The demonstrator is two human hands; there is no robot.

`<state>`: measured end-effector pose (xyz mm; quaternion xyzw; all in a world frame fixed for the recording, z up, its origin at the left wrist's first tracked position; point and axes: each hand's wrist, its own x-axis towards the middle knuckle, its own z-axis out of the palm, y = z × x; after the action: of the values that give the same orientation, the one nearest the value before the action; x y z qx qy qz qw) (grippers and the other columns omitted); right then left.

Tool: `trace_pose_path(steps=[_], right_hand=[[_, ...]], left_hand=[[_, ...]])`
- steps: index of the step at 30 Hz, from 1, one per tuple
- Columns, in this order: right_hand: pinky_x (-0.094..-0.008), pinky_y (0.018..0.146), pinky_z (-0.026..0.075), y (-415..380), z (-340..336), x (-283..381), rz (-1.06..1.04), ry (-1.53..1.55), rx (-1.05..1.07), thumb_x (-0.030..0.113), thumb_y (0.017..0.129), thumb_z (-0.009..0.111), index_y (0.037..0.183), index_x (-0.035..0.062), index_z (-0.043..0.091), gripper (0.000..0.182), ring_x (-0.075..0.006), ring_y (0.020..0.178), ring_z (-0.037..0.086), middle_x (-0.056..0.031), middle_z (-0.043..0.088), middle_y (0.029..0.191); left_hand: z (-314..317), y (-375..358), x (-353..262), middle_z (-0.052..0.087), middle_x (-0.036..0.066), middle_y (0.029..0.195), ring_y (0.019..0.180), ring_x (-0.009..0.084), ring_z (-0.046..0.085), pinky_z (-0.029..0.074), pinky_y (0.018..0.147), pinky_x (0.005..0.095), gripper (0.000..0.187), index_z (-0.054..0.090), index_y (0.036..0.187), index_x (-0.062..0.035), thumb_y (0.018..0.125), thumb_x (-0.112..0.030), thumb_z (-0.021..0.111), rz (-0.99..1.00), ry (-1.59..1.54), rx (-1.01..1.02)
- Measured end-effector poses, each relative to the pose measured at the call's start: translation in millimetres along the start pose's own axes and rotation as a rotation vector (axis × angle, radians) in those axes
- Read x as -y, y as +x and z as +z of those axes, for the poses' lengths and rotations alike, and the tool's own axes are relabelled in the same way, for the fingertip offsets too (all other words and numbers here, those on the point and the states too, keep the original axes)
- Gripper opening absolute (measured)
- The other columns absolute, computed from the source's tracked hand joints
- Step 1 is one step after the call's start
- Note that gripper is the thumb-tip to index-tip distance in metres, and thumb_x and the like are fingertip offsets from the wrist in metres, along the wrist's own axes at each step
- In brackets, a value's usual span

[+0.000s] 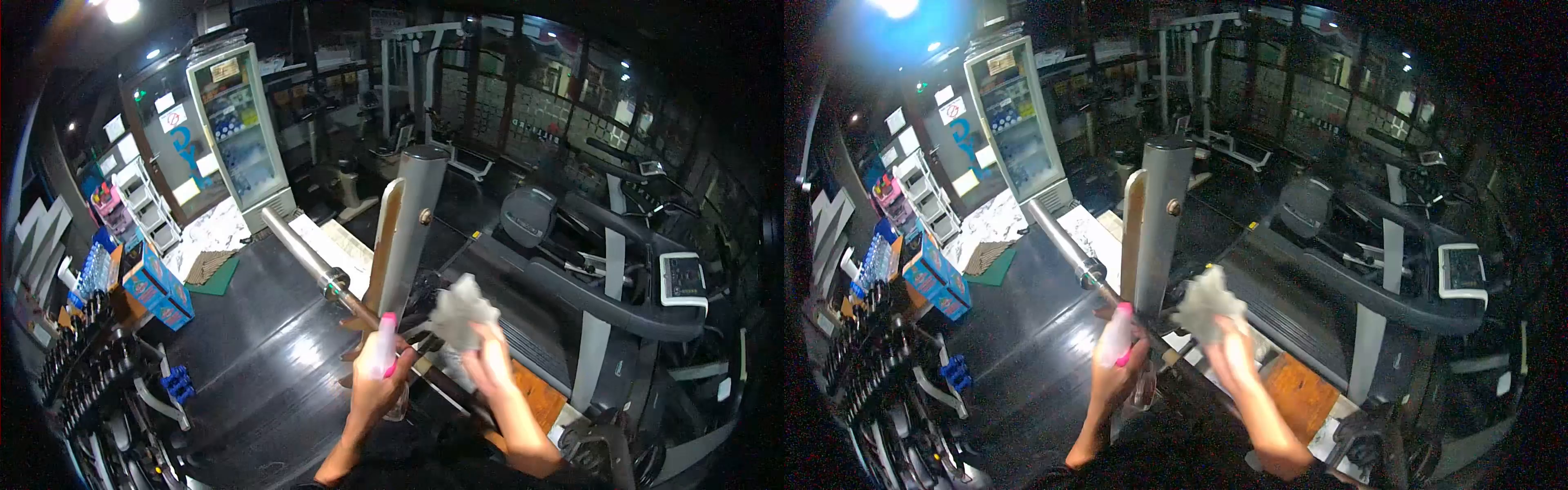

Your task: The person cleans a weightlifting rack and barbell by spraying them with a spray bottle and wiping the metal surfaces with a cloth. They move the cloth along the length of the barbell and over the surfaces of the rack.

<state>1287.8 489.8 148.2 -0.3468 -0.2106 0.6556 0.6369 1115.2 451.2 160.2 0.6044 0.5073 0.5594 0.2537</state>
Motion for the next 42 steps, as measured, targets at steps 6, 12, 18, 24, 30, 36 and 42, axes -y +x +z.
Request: trace_pose_path(steps=[6, 12, 18, 24, 30, 36, 42], right_hand=[[-0.0389, 0.1, 0.043, -24, -97, 36, -0.122, -0.026, -0.002, 0.001, 0.085, 0.044, 0.131, 0.0039, 0.044, 0.046, -0.0237, 0.116, 0.053, -0.011, 0.052, 0.128], [-0.041, 0.095, 0.049, -23, -95, 69, 0.062, 0.028, -0.085, 0.007, 0.089, 0.043, 0.119, -0.0002, 0.049, 0.031, -0.0245, 0.105, 0.059, -0.0126, 0.058, 0.115], [-0.0368, 0.1, 0.044, 49, -44, 78, -0.044, -0.161, 0.065, 0.006, 0.091, 0.044, 0.125, 0.0027, 0.045, 0.034, -0.0229, 0.109, 0.056, -0.0119, 0.054, 0.121], [-0.033, 0.102, 0.038, 119, 70, 88, -0.928, -0.5, 0.341, 0.0, 0.089, 0.049, 0.135, 0.0041, 0.04, 0.046, -0.0186, 0.121, 0.047, -0.011, 0.049, 0.132], [-0.0461, 0.104, 0.036, 154, 137, 27, -1.667, -1.211, 0.192, -0.006, 0.073, 0.052, 0.123, 0.0018, 0.054, 0.051, -0.039, 0.123, 0.046, -0.0214, 0.051, 0.129], [-0.0457, 0.103, 0.038, 140, 44, -68, -1.502, -1.414, 0.532, 0.003, 0.077, 0.057, 0.12, 0.0064, 0.059, 0.043, -0.037, 0.122, 0.047, -0.0213, 0.052, 0.127], [-0.0379, 0.096, 0.044, 137, -17, -78, -0.477, -0.981, 1.039, 0.015, 0.083, 0.06, 0.121, 0.0086, 0.054, 0.039, -0.0308, 0.114, 0.055, -0.0163, 0.057, 0.122]], left_hand=[[8, 4, 31, 0.062, 0.017, 0.077, 0.072, 0.0341, 0.063, 0.049, 0.065, 0.04, 0.028, 0.056, 0.092, -0.0026, 0.082, -0.026, 0.067, -0.169, 0.101, 0.047], [9, 23, 15, 0.063, 0.017, 0.076, 0.072, 0.0338, 0.064, 0.049, 0.066, 0.0397, 0.026, 0.056, 0.093, -0.0036, 0.082, -0.024, 0.067, -0.153, 0.083, 0.034], [9, 41, -13, 0.062, 0.009, 0.076, 0.069, 0.0173, 0.06, 0.048, 0.064, 0.0303, 0.024, 0.057, 0.093, -0.0034, 0.081, -0.019, 0.07, -0.157, 0.068, 0.014], [18, 41, -9, 0.064, 0.012, 0.078, 0.07, 0.0227, 0.064, 0.049, 0.064, 0.0326, 0.024, 0.058, 0.095, -0.003, 0.08, -0.018, 0.07, -0.038, 0.036, -0.026], [10, 25, 4, 0.063, 0.008, 0.08, 0.067, 0.0184, 0.063, 0.05, 0.063, 0.0294, 0.022, 0.061, 0.095, -0.0029, 0.076, -0.003, 0.071, 0.096, 0.021, -0.015], [-12, 5, 1, 0.063, 0.007, 0.085, 0.072, 0.0164, 0.062, 0.049, 0.067, 0.0272, 0.028, 0.06, 0.099, -0.0021, 0.074, 0.003, 0.071, -0.006, -0.01, -0.093], [-17, -11, -6, 0.063, 0.007, 0.087, 0.07, 0.0101, 0.06, 0.049, 0.065, 0.0251, 0.028, 0.059, 0.101, 0.0001, 0.076, 0.007, 0.067, -0.039, -0.135, -0.064]])
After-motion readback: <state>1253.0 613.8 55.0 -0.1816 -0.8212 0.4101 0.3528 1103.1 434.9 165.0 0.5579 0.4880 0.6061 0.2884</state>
